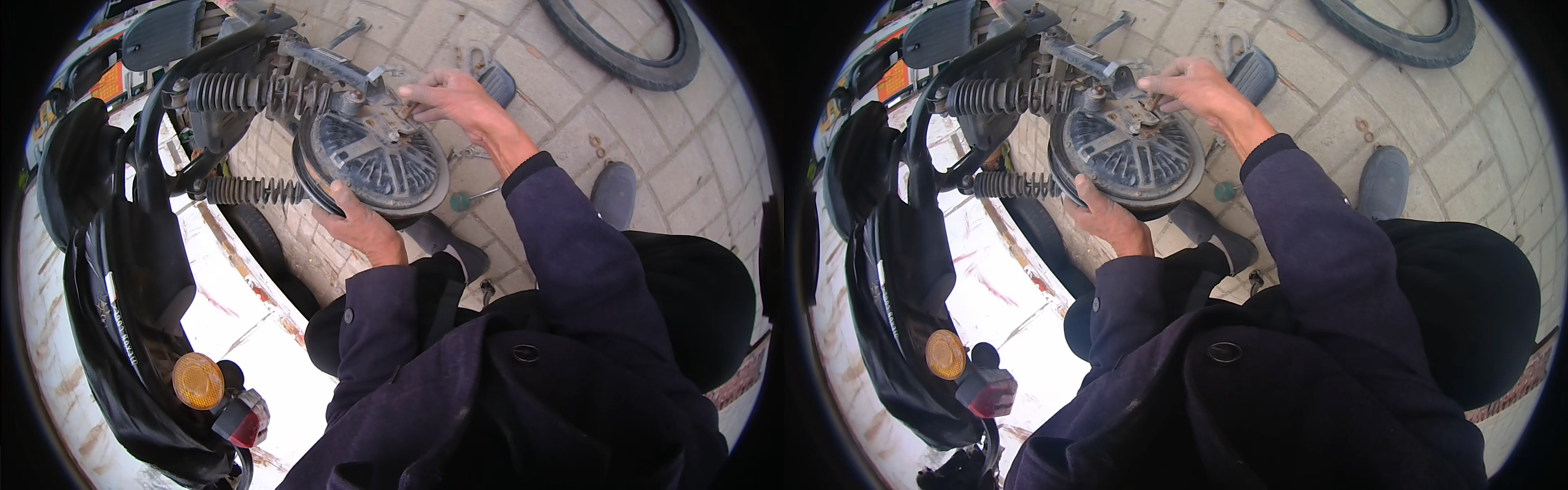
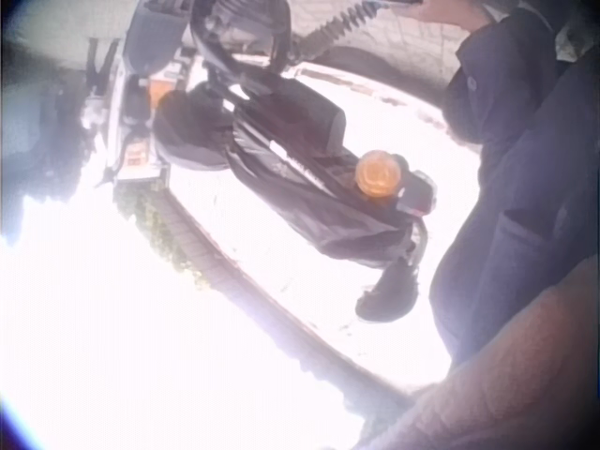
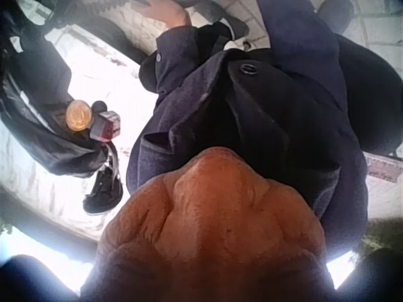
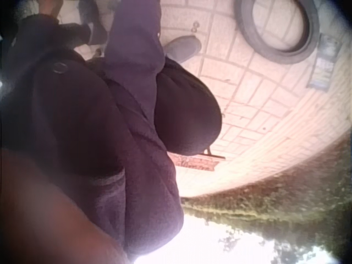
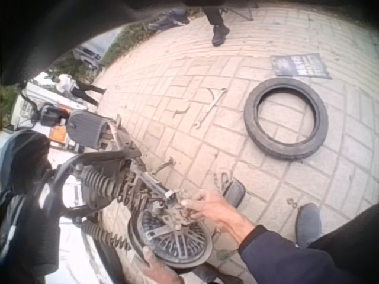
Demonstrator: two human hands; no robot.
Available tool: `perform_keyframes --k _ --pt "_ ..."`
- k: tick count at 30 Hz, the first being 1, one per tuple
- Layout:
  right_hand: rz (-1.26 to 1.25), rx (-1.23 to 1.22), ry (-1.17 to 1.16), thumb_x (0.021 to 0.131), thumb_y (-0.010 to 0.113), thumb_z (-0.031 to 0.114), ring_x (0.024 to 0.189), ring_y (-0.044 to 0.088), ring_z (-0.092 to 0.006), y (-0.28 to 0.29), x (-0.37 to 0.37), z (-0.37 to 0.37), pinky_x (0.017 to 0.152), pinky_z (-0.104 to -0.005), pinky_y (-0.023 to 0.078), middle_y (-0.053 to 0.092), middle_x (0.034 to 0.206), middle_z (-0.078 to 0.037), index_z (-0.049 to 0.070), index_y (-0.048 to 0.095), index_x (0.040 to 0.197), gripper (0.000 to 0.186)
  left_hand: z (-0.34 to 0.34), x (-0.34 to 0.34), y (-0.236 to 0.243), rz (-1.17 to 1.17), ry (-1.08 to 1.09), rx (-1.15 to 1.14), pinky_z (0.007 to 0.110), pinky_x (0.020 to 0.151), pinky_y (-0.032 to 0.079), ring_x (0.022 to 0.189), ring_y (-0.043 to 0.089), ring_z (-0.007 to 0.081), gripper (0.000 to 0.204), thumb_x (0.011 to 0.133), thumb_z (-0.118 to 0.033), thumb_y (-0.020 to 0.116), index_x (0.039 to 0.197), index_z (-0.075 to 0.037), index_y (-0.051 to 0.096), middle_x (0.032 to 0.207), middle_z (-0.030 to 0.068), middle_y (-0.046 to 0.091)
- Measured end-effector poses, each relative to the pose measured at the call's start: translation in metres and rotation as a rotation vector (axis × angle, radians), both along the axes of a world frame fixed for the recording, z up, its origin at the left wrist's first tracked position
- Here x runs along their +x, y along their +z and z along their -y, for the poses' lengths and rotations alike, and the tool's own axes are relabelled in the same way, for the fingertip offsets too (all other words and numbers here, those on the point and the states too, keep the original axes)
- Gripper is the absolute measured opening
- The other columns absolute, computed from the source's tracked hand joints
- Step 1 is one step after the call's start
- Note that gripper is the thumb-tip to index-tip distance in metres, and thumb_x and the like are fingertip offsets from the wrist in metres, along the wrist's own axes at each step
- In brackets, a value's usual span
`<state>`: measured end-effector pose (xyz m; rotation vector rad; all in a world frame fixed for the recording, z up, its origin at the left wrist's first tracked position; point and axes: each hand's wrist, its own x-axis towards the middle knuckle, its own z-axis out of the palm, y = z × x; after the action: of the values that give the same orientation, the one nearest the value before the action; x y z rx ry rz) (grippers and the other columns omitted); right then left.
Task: The person kneels beside a scooter and uses a wrench to loosen and tighten bolts on the rear wheel hub. They repeatedly adjust the wheel assembly, rotate the wheel, and reposition tools on the ground while working on the brake or hub mechanism.
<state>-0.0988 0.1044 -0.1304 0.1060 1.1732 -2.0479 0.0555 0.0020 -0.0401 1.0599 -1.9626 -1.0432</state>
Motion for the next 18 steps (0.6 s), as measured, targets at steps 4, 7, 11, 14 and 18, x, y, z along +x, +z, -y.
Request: perform_keyframes --k 4,7,11,14,18 --pt "-0.047 0.058 0.034 0.081 0.086 0.036 0.081 0.065 -0.0167 -0.006 0.003 -0.005 0.074 -0.031 0.055 0.068 0.087 -0.01 0.0 0.066 0.094 0.043 0.005 -0.002 -0.003 -0.013 0.021 -0.034 0.04 0.1 0.044 0.109 0.056 0.0281 0.066 0.101 -0.039 0.059 0.135 0.014 0.043 0.125 0.0248 0.056" --pt "-0.091 0.107 0.08 0.082 0.084 0.039 0.078 0.06 -0.0132 -0.011 0.006 -0.016 0.073 -0.0282 0.051 0.065 0.084 -0.006 0.003 0.064 0.093 0.043 0.007 -0.001 -0.008 -0.019 0.032 -0.057 0.039 0.099 0.044 0.107 0.056 0.0276 0.063 0.101 -0.038 0.06 0.132 0.014 0.044 0.122 0.0235 0.057" --pt "-0.109 0.105 0.123 0.081 0.085 0.04 0.075 0.057 -0.012 -0.01 0.012 -0.024 0.07 -0.0258 0.047 0.064 0.082 -0.004 0.004 0.065 0.092 0.042 0.007 0.001 -0.01 -0.044 0.015 -0.058 0.039 0.098 0.043 0.106 0.056 0.0276 0.06 0.101 -0.037 0.06 0.131 0.013 0.044 0.12 0.0225 0.057" --pt "-0.208 0.121 0.128 0.079 0.086 0.039 0.073 0.056 -0.0116 -0.005 0.018 -0.021 0.067 -0.0261 0.046 0.063 0.081 -0.004 0.003 0.066 0.089 0.042 0.006 0.002 -0.007 0.024 -0.002 -0.058 0.038 0.102 0.046 0.116 0.057 0.0273 0.065 0.102 -0.032 0.057 0.143 0.014 0.036 0.134 0.0255 0.053" --pt "-0.202 0.183 0.075 0.078 0.086 0.039 0.074 0.057 -0.0134 0.002 0.026 -0.014 0.068 -0.0288 0.046 0.063 0.08 -0.006 0.001 0.068 0.089 0.044 0.004 0.001 -0.004 -0.013 -0.036 -0.04 0.038 0.102 0.045 0.116 0.057 0.0268 0.062 0.103 -0.032 0.057 0.142 0.013 0.037 0.134 0.0246 0.053"
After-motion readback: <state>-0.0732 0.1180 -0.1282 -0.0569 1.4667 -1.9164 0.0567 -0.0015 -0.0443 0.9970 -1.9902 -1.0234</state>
